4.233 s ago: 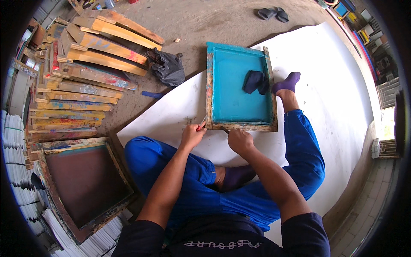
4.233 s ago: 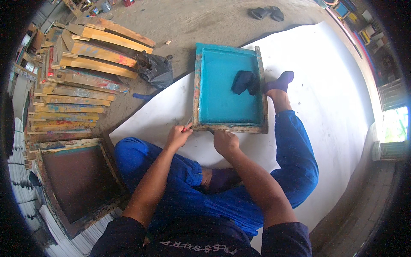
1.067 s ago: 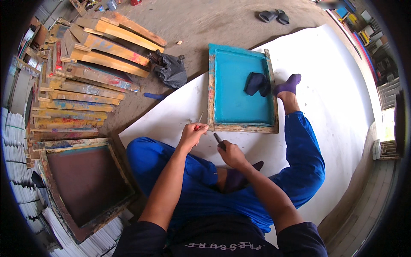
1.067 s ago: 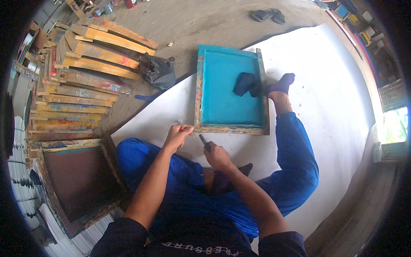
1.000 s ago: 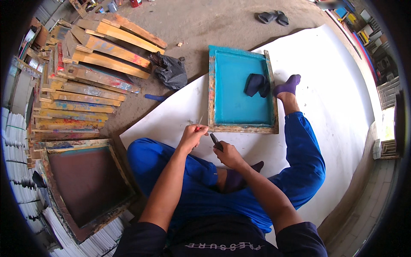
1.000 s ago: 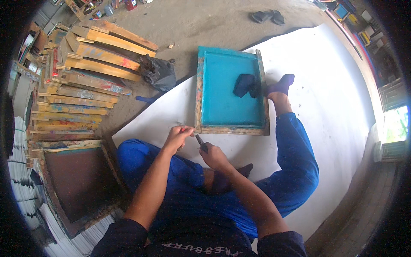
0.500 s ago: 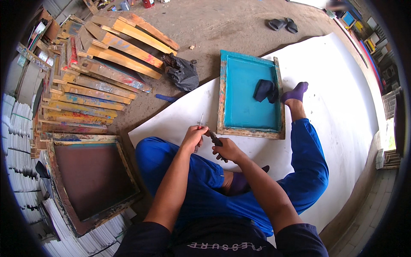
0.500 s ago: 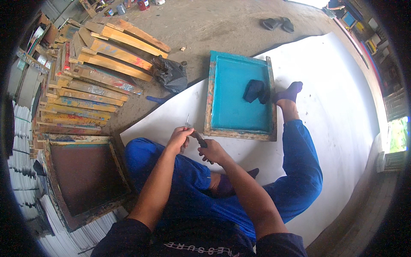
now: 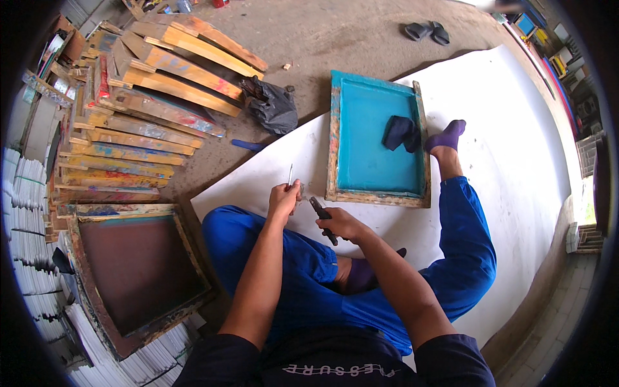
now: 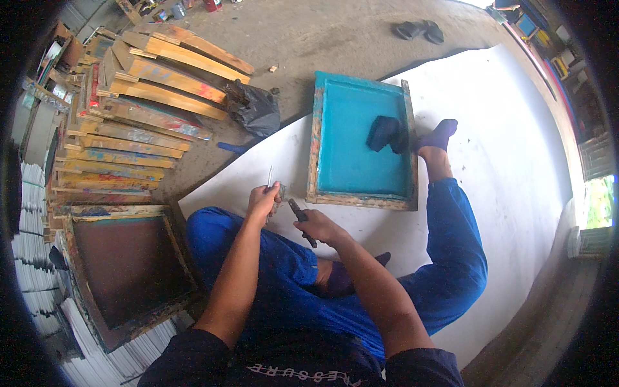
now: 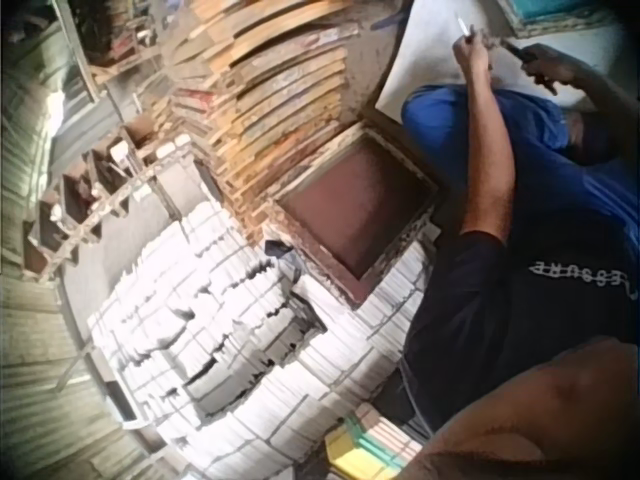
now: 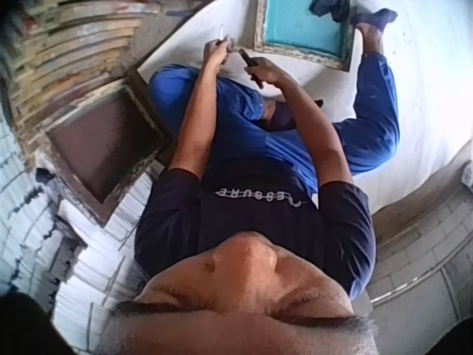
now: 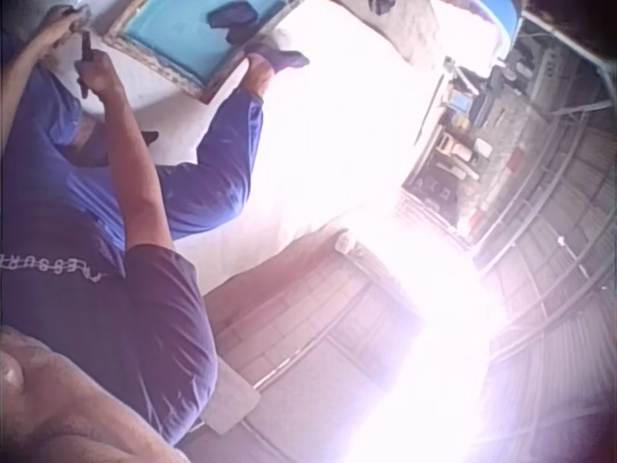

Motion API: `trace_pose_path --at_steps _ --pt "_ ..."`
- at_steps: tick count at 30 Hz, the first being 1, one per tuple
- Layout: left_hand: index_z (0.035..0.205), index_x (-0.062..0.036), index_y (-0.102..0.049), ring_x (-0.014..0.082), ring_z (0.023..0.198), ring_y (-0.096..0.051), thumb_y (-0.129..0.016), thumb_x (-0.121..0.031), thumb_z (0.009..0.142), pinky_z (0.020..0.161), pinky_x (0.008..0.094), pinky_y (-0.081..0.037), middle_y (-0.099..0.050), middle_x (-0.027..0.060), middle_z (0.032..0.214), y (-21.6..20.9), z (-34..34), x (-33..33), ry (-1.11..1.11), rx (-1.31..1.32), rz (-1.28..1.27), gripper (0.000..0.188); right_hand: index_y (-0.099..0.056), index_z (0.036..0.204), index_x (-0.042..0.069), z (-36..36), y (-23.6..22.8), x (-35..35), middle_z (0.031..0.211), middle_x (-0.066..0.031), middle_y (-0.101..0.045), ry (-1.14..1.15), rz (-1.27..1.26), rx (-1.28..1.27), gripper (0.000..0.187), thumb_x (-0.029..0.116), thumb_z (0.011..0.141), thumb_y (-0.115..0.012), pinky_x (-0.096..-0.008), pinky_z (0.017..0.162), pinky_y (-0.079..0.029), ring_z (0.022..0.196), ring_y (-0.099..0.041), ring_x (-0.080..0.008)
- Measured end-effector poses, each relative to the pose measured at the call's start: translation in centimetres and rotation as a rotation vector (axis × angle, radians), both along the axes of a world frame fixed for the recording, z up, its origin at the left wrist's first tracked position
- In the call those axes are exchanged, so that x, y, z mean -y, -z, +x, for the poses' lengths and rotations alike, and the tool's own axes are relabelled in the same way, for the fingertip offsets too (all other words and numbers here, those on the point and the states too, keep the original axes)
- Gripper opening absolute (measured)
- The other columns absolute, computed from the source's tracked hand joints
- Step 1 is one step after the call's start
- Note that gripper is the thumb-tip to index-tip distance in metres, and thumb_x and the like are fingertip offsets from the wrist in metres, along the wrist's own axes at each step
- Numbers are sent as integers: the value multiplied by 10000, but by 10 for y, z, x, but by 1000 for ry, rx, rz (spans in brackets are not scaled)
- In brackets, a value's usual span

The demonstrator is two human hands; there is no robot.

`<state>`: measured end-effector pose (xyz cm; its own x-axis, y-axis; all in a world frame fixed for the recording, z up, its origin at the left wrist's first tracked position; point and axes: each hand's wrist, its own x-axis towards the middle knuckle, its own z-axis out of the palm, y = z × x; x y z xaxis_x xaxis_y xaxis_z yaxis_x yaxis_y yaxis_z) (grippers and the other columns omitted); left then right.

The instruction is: The person sits on the floor and uses a chisel and hammer to scrape the edges of a teal wooden frame. They repeatedly tap the chisel with the hammer to remove material from the frame's border.

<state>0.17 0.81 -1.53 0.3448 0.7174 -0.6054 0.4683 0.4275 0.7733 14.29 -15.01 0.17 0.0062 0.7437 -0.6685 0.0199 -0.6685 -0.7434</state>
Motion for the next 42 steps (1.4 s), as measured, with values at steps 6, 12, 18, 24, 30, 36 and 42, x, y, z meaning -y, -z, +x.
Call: trace_pose_path --at_steps 6,12,18,24,30,36,42 --pt "957 -17 -737 95 443 -488 -686 -322 980 385 284 -379 -712 67 778 -3 5 8 108 69 45 310 -585 1201 7 25 -7 27 1023 -90 -685 53 -164 21 361 314 1016 -624 -375 700 -588 844 -693 -180" --pt "1107 -24 -749 91 446 -474 -692 -308 959 400 270 -374 -749 81 917 -19 13 18 281 97 -106 325 -575 1259 -13 34 -20 39 1069 -126 -700 124 -121 -164 424 339 1023 -607 -379 722 -593 892 -717 -213" --pt "1078 -26 -767 94 450 -487 -699 -211 894 400 276 -366 -724 69 823 -27 4 15 279 132 -145 270 -585 1239 -4 17 -17 15 1070 -127 -703 78 -62 -216 402 327 1014 -621 -373 701 -592 873 -721 -211" --pt "1021 -19 -758 99 447 -481 -696 -158 877 405 287 -353 -573 2 611 -28 -10 2 274 4 -65 210 -602 1185 5 3 -15 -13 966 -87 -698 -2 -51 -144 362 318 1005 -621 -347 649 -583 807 -703 -175" --pt "981 -27 -755 105 441 -475 -719 -169 865 401 295 -343 -528 -8 570 -19 -11 -1 235 -38 -85 187 -569 1252 23 1 -11 -24 1034 -89 -704 -106 -111 -82 407 333 996 -637 -346 666 -572 842 -709 -167" --pt "830 -37 -752 185 483 -600 -751 -245 866 458 360 -452 -688 81 660 1 -10 -5 189 -202 98 211 -619 1109 19 0 -5 -8 899 -54 -666 -48 -97 -93 345 342 984 -625 -333 604 -560 767 -680 -169" --pt "796 21 -712 428 851 -713 -777 -331 846 788 499 -550 -721 252 840 9 -7 -3 345 -425 353 362 -627 1111 10 32 -14 29 909 -65 -670 36 -130 -4 364 353 990 -620 -346 619 -569 780 -685 -171"
